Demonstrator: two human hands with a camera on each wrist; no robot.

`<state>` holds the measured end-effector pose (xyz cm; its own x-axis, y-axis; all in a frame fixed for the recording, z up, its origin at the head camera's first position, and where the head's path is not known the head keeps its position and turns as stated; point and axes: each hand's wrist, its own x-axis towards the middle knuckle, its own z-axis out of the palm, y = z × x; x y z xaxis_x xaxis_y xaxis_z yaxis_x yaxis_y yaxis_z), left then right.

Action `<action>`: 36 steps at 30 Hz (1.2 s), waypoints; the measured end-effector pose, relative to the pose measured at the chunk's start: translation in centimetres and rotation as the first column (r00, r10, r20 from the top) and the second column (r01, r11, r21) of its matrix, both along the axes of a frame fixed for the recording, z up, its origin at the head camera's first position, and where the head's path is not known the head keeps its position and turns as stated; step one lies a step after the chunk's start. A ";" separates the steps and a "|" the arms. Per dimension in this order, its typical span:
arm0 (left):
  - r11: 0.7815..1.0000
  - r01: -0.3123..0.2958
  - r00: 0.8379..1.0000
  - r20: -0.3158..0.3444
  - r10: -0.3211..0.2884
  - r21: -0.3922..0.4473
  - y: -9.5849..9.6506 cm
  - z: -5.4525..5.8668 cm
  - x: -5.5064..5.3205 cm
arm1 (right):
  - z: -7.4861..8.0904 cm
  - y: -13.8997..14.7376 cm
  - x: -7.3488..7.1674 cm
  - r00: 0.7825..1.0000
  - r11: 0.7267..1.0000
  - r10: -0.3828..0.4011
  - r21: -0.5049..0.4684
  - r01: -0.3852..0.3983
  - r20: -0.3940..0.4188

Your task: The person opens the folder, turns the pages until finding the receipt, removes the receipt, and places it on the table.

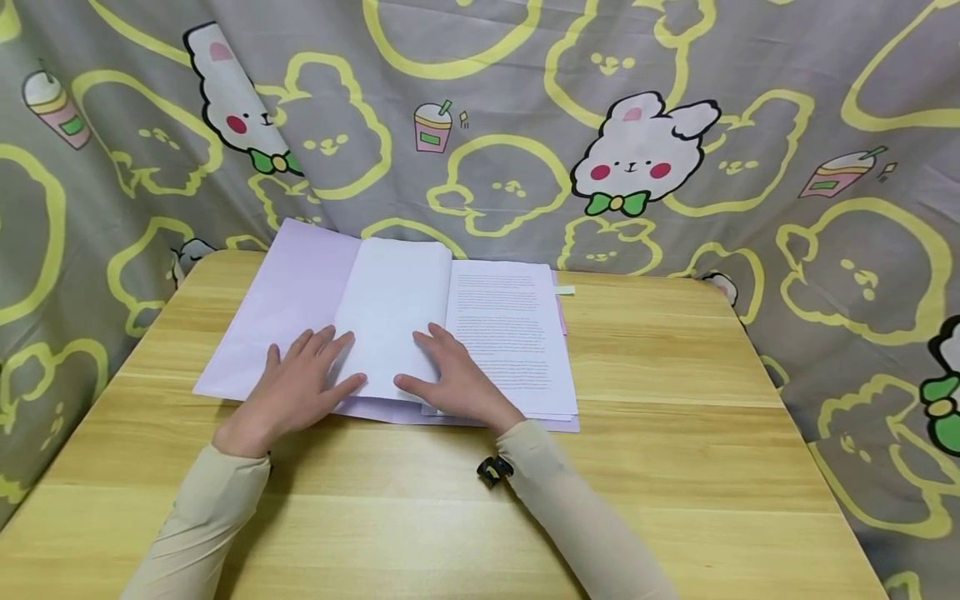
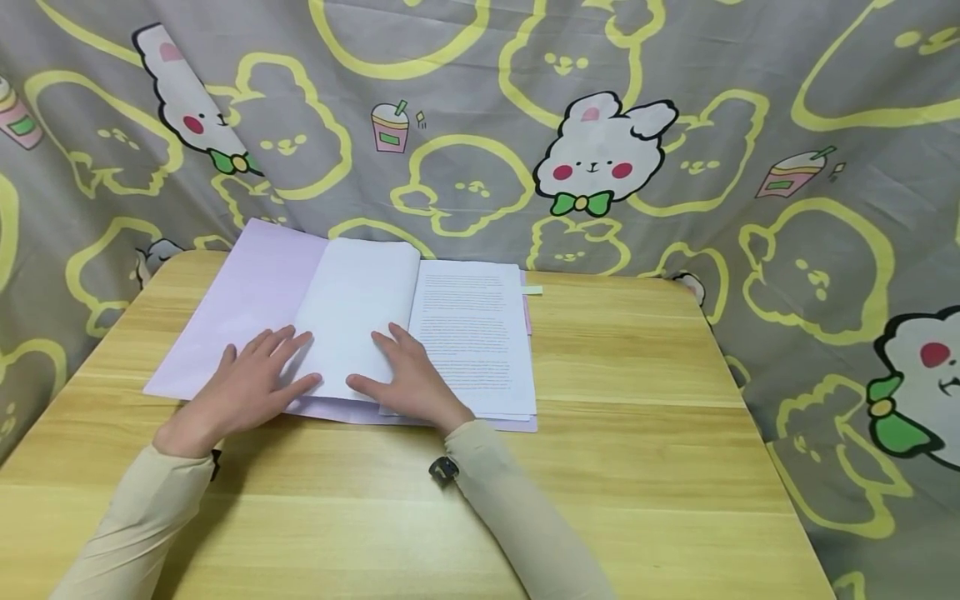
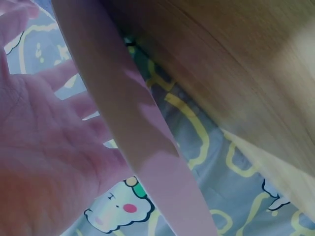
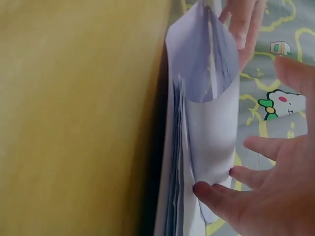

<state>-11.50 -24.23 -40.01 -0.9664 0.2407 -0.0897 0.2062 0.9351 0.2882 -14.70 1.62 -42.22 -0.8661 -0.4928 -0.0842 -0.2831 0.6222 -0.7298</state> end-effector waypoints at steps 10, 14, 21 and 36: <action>1.000 0.021 1.000 -0.010 -0.021 -0.022 0.1 -0.2 0.2 | -0.5 -0.2 0.4 0.985 0.977 0.132 0.185 -0.109 -0.114; 0.999 0.022 1.000 0.011 -0.021 -0.038 0.1 -0.1 0.2 | -0.6 -0.1 0.4 0.979 0.961 0.166 0.244 -0.134 -0.117; 0.999 0.021 1.000 0.023 -0.020 -0.046 0.1 -0.4 0.2 | -0.2 0.3 0.4 0.971 0.947 0.209 0.271 -0.172 -0.112; 0.999 0.030 0.999 0.012 -0.029 -0.032 0.3 -0.4 0.3 | 0.6 2.5 -0.9 0.985 0.986 0.142 0.099 -0.132 -0.102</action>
<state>-11.18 -23.97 -40.45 -0.9578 0.2661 -0.1087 0.2308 0.9373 0.2610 -15.56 4.16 -41.62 -0.7973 -0.6020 -0.0442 -0.4444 0.6349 -0.6320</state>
